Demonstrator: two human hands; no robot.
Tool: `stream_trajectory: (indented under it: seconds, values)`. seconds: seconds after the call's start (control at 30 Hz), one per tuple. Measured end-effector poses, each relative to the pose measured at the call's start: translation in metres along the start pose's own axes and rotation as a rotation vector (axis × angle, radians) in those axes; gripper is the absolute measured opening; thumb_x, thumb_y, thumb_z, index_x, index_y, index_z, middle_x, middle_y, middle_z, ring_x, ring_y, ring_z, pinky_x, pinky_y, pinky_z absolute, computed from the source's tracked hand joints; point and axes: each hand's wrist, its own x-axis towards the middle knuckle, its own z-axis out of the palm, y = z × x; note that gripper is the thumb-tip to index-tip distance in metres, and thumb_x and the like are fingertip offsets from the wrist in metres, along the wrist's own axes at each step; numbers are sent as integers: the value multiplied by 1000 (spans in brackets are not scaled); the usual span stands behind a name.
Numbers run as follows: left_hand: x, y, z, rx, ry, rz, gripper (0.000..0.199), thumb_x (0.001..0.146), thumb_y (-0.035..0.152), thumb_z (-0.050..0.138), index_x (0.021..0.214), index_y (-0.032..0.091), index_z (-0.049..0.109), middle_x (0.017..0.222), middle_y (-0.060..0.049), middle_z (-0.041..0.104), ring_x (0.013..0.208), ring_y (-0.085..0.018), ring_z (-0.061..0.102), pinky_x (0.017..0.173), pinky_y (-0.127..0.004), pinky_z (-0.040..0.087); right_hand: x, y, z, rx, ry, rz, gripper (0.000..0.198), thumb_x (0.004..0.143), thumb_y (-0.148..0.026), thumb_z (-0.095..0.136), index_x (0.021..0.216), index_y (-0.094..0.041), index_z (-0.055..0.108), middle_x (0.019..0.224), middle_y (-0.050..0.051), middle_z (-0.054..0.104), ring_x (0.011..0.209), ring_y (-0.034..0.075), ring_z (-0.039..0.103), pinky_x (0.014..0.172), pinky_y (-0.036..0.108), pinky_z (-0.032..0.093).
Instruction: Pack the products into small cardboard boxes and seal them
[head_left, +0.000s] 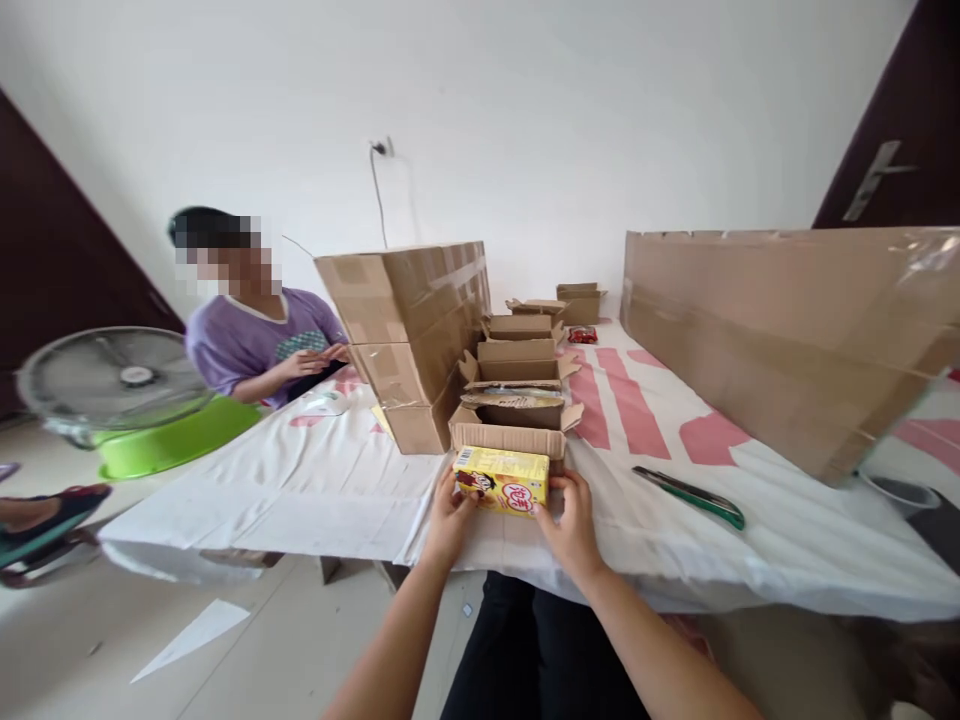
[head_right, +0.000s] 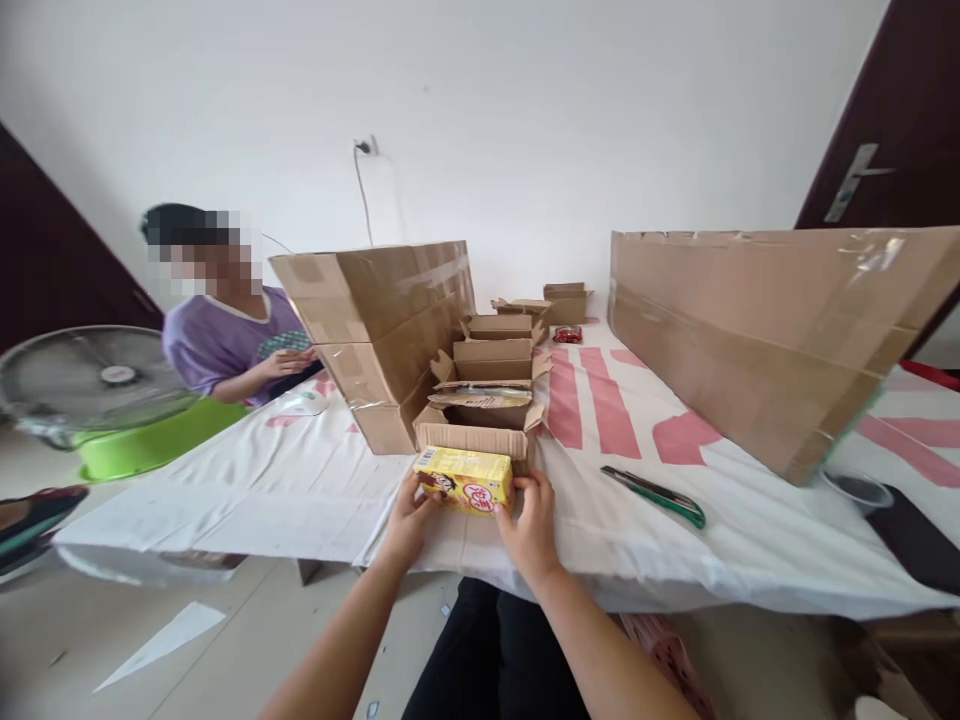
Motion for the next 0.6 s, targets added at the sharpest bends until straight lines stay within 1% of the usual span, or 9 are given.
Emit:
stream_trajectory:
  seconds: [0.13, 0.27, 0.4, 0.5, 0.6]
  values:
    - [0, 3, 0, 1, -56, 11, 53, 76, 39, 68, 125, 23, 55, 146, -9, 41, 130, -28, 45, 97, -35, 48, 0, -4, -2, -13, 22, 12, 29, 75, -19, 63, 103, -20, 54, 120, 13, 51, 117, 30, 49, 101, 50, 43]
    - [1, 8, 1, 32, -59, 39, 45, 78, 38, 67, 119, 23, 58, 138, -9, 48, 130, -28, 44, 95, -35, 49, 0, -4, 0, 6, 30, 11, 33, 73, -15, 64, 103, -22, 53, 121, 12, 50, 117, 30, 49, 101, 51, 44]
    - [1, 9, -1, 61, -36, 23, 42, 75, 38, 69, 113, 23, 60, 126, -7, 57, 123, -28, 50, 96, -37, 48, -1, -7, 0, 25, 31, 43, 37, 70, -13, 65, 104, -21, 53, 123, 13, 50, 118, 30, 48, 102, 49, 43]
    - [0, 9, -2, 83, -32, -11, 40, 74, 39, 69, 109, 24, 59, 121, -5, 59, 123, -27, 50, 104, -40, 42, -1, -11, -2, 42, 11, 72, 38, 69, -14, 66, 105, -20, 53, 124, 14, 49, 119, 29, 48, 104, 48, 41]
    - [2, 11, 1, 91, -13, -59, 38, 72, 40, 71, 104, 24, 58, 119, -3, 60, 125, -27, 47, 112, -46, 30, 1, -13, -4, 52, -2, 115, 40, 68, -15, 69, 105, -19, 53, 125, 15, 48, 121, 29, 46, 105, 46, 41]
